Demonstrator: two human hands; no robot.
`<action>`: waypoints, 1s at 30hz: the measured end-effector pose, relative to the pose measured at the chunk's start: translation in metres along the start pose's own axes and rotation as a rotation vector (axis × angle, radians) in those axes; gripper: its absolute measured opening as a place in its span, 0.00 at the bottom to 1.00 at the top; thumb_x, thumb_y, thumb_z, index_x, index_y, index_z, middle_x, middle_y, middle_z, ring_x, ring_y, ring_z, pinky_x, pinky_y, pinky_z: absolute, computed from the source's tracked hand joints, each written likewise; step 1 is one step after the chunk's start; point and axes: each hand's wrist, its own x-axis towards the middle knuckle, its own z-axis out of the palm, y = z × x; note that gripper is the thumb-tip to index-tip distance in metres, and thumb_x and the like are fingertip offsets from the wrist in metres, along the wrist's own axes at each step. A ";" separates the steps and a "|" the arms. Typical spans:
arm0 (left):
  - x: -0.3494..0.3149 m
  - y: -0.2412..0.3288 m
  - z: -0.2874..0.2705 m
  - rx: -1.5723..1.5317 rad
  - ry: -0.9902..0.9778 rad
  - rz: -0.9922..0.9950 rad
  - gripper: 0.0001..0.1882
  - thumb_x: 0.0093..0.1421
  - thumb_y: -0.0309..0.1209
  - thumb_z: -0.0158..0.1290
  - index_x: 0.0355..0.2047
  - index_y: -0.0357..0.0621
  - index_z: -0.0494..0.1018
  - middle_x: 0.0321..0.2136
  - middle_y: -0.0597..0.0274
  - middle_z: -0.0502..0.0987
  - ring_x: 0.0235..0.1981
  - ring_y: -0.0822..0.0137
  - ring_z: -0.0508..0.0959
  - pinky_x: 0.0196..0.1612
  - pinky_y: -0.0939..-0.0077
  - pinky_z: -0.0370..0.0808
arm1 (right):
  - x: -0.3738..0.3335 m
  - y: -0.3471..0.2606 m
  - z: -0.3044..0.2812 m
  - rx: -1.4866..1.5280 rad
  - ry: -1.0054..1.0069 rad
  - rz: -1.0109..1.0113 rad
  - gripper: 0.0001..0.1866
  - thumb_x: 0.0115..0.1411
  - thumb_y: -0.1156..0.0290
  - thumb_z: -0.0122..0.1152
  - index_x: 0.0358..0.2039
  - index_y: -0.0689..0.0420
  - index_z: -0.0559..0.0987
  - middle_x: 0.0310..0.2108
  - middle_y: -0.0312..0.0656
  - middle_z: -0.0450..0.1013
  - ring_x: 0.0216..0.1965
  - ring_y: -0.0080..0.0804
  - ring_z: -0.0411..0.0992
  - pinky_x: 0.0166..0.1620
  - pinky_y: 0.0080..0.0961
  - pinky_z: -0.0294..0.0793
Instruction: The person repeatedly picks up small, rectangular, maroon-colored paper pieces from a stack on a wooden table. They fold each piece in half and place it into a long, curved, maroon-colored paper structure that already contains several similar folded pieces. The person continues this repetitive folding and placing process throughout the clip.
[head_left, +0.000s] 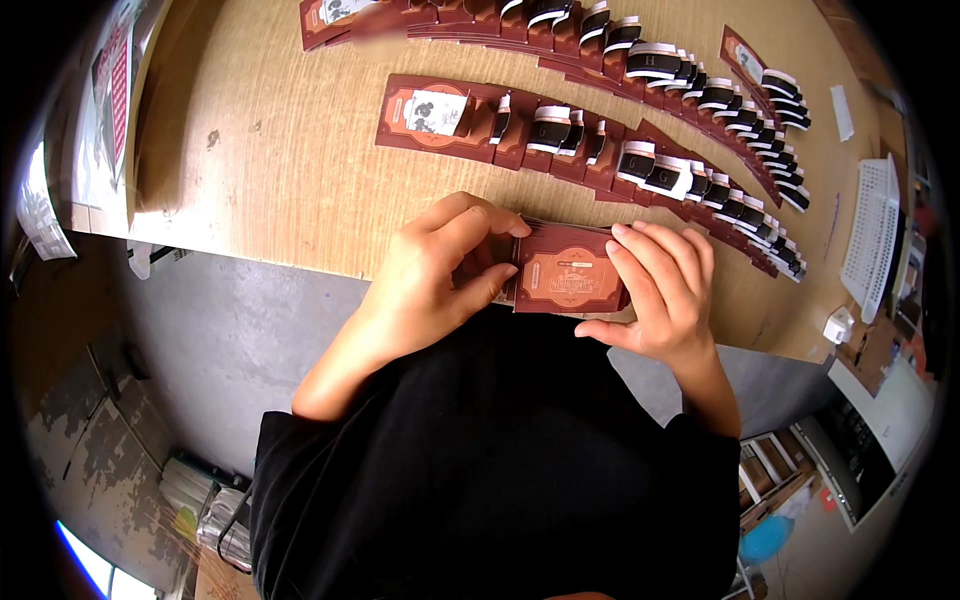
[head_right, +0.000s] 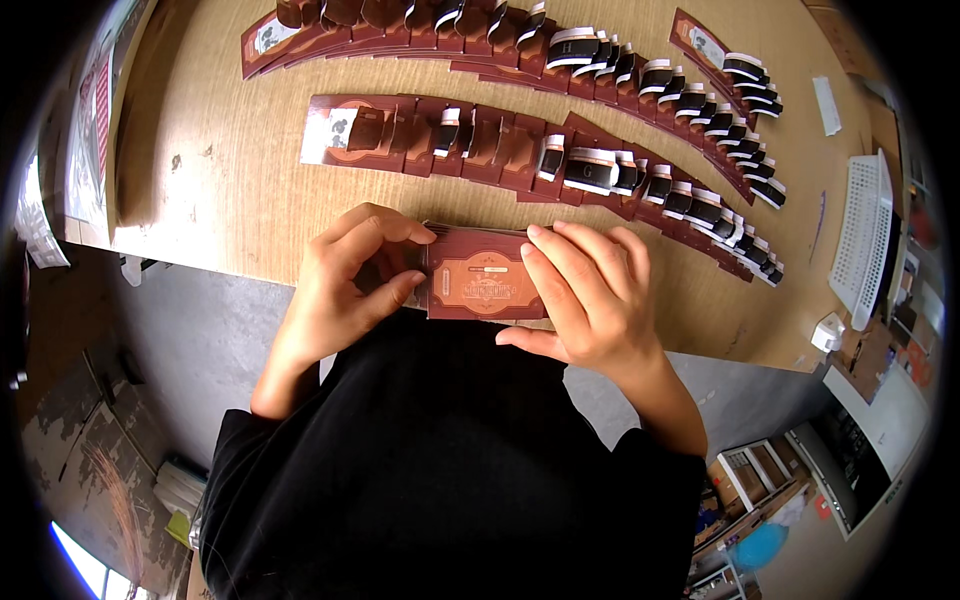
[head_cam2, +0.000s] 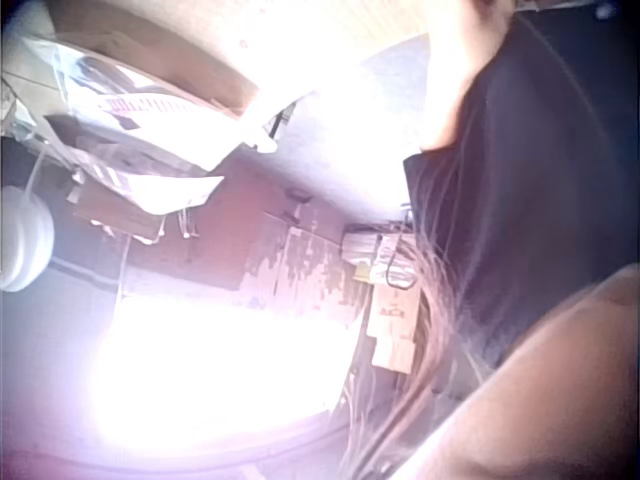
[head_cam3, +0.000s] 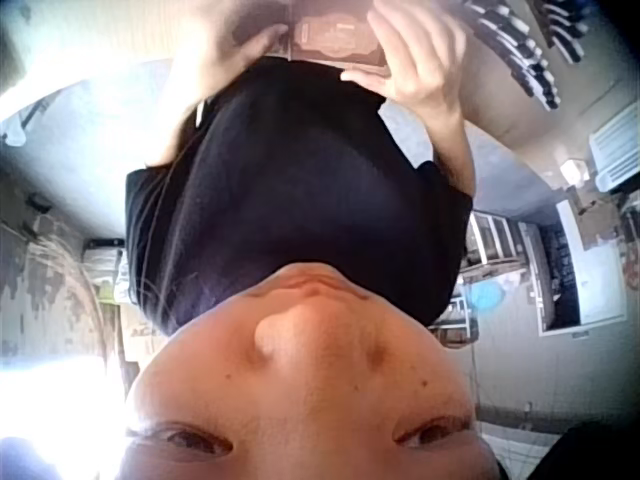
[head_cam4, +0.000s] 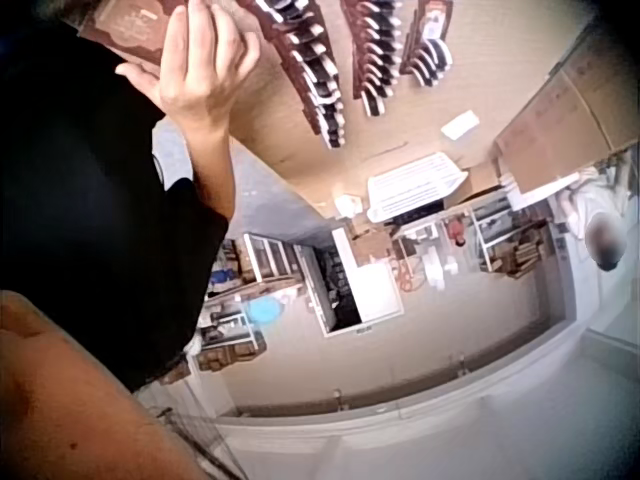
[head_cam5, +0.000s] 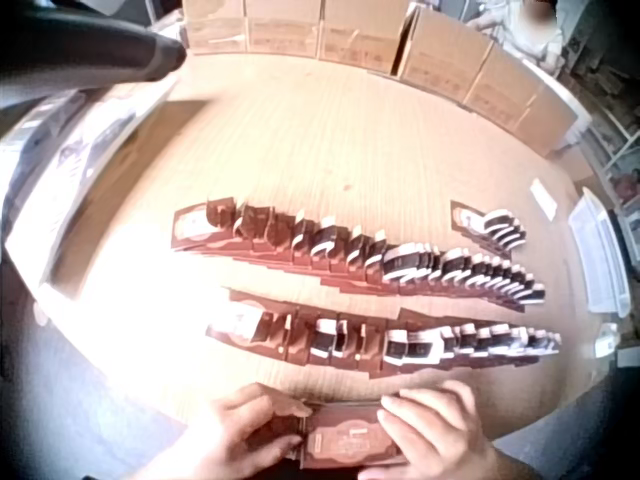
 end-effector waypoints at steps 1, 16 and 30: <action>0.000 0.000 0.000 -0.002 -0.003 -0.003 0.19 0.43 0.15 0.55 0.37 0.40 0.70 0.30 0.60 0.69 0.25 0.68 0.73 0.29 0.77 0.71 | -0.003 0.000 0.001 -0.010 -0.001 0.001 0.27 0.49 0.49 0.57 0.35 0.63 0.75 0.41 0.43 0.70 0.41 0.36 0.67 0.43 0.37 0.63; -0.006 0.009 0.003 -0.284 0.054 -0.003 0.18 0.50 0.29 0.56 0.39 0.32 0.68 0.31 0.61 0.68 0.29 0.72 0.71 0.32 0.82 0.69 | 0.001 0.001 -0.014 0.329 0.251 0.059 0.28 0.41 0.58 0.69 0.40 0.60 0.72 0.41 0.46 0.66 0.37 0.39 0.66 0.36 0.32 0.68; 0.003 0.023 0.018 -0.922 -0.166 -0.017 0.10 0.55 0.22 0.52 0.38 0.31 0.71 0.32 0.62 0.74 0.34 0.77 0.72 0.37 0.82 0.69 | 0.022 -0.026 -0.015 -0.011 0.351 0.131 0.29 0.52 0.48 0.53 0.39 0.66 0.74 0.40 0.47 0.71 0.36 0.37 0.66 0.37 0.26 0.67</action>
